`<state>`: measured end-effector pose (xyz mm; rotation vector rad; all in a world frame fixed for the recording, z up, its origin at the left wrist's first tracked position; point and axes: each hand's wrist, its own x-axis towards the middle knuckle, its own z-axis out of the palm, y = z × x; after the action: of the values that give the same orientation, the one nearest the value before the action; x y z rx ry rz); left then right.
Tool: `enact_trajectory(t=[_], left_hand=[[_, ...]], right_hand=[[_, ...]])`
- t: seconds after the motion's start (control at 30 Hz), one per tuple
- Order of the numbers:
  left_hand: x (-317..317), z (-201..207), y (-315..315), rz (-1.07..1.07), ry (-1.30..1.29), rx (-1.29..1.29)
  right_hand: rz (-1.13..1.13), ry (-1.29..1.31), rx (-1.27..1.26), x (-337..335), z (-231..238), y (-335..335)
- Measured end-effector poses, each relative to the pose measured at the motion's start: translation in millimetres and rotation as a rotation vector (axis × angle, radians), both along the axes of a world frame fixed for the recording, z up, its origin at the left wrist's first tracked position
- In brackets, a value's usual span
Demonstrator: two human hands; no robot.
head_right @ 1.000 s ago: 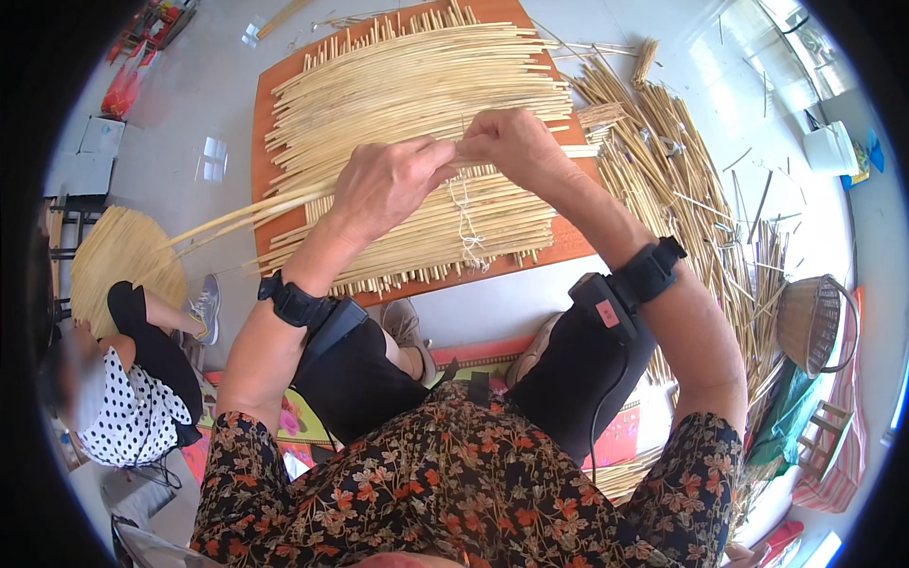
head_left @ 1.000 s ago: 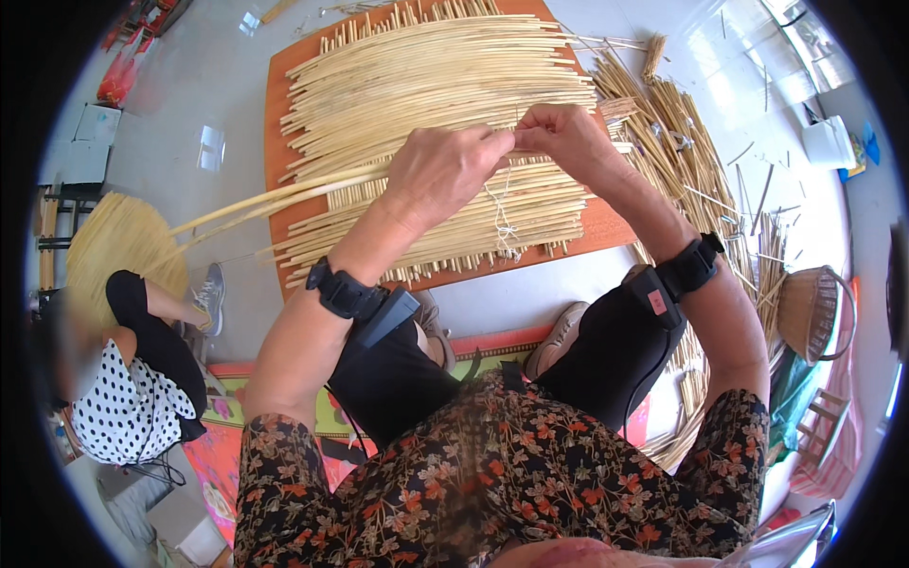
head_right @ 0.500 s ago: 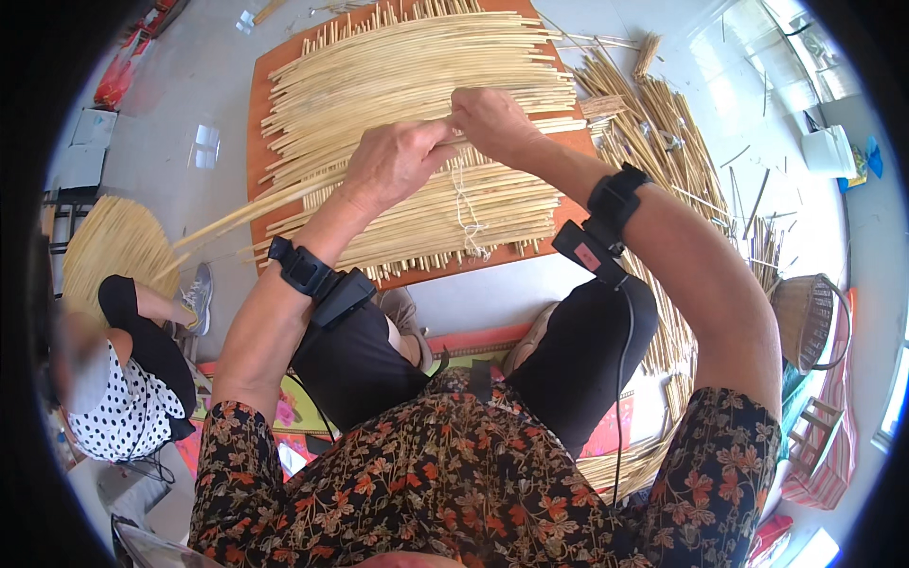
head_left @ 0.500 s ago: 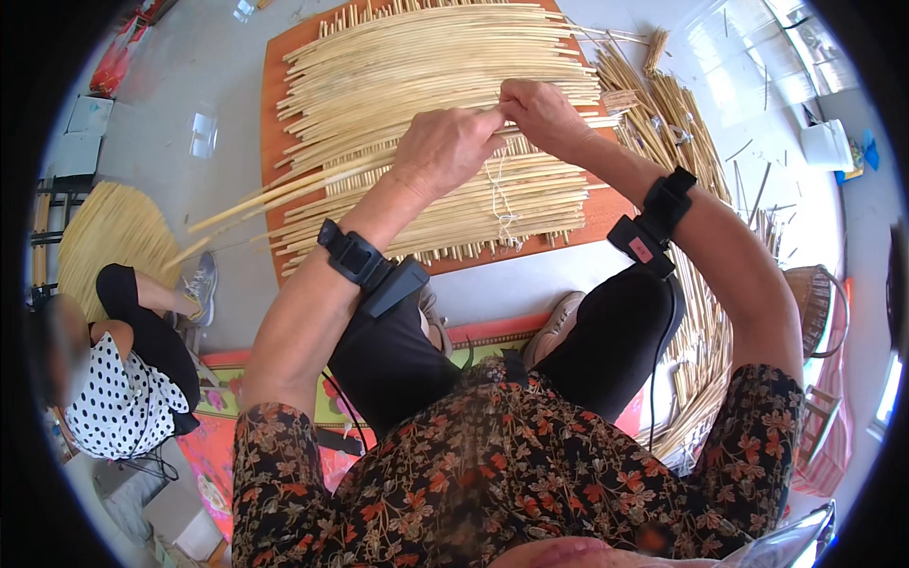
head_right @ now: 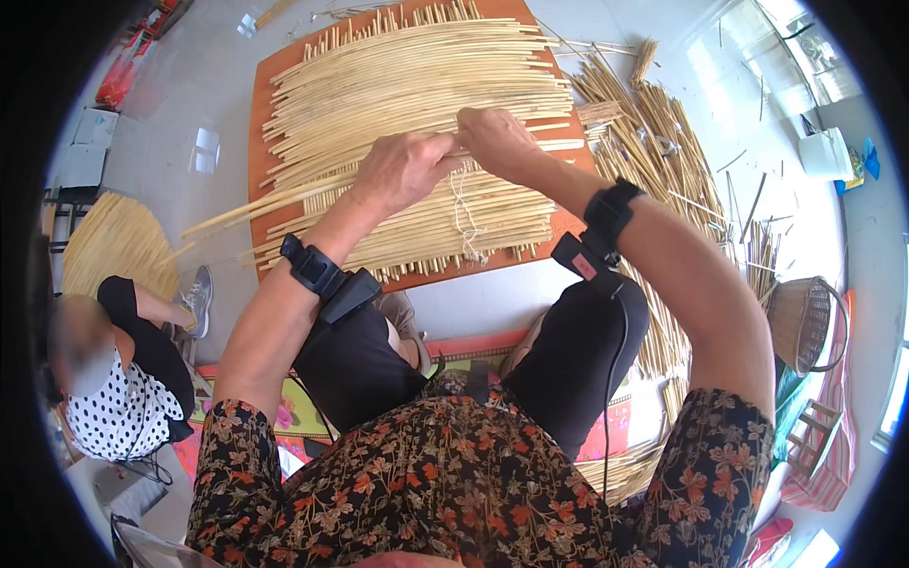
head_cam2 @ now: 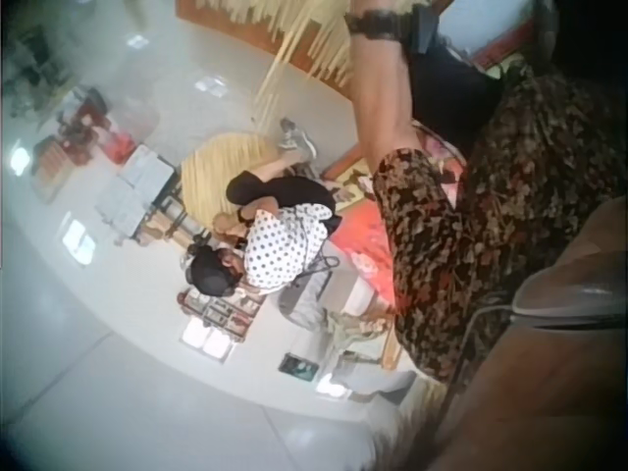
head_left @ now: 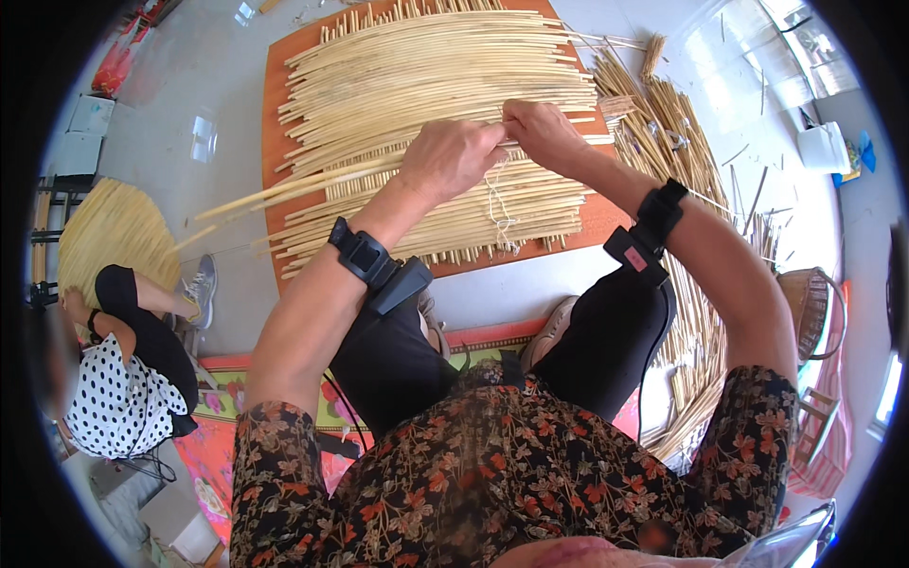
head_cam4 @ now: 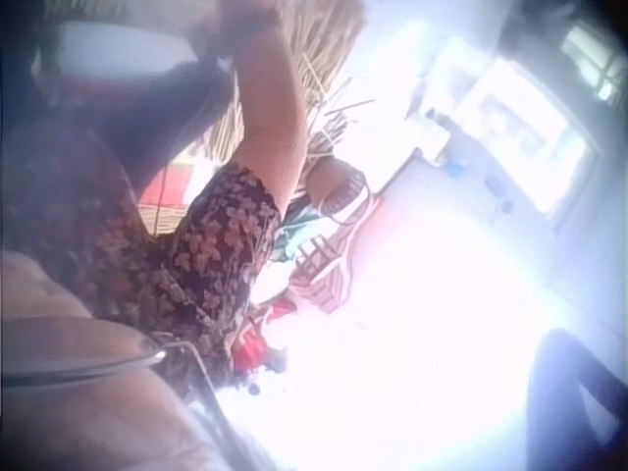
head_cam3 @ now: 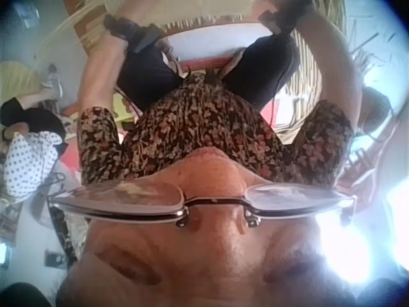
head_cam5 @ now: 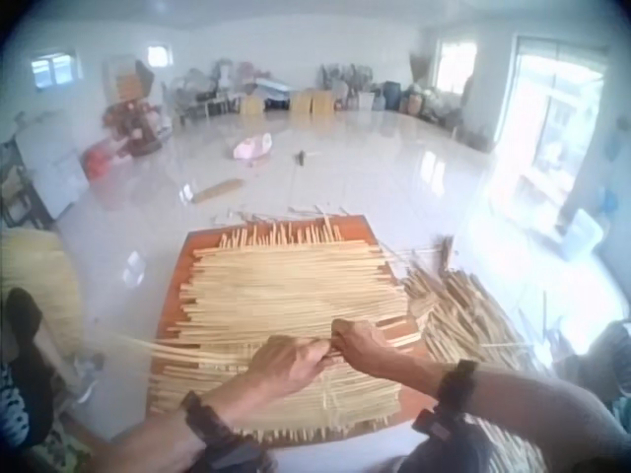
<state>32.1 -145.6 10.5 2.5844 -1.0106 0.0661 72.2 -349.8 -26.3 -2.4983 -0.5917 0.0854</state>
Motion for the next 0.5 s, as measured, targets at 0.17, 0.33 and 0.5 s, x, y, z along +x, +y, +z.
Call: enact_trajectory(t=[0.17,0.33,0.5], left_hand=[[-16,-14,-31,-0.18,0.19,0.058],[3,-5,13,-0.048,0.057,-0.046],[37,-3,20,-0.103,0.214,0.1]], right_hand=[[-0.108,0.057,0.461,109,62,-19],[-0.105,0.615,1.058,112,127,-15],[-0.314,0.369,1.261,180,155,-113]])
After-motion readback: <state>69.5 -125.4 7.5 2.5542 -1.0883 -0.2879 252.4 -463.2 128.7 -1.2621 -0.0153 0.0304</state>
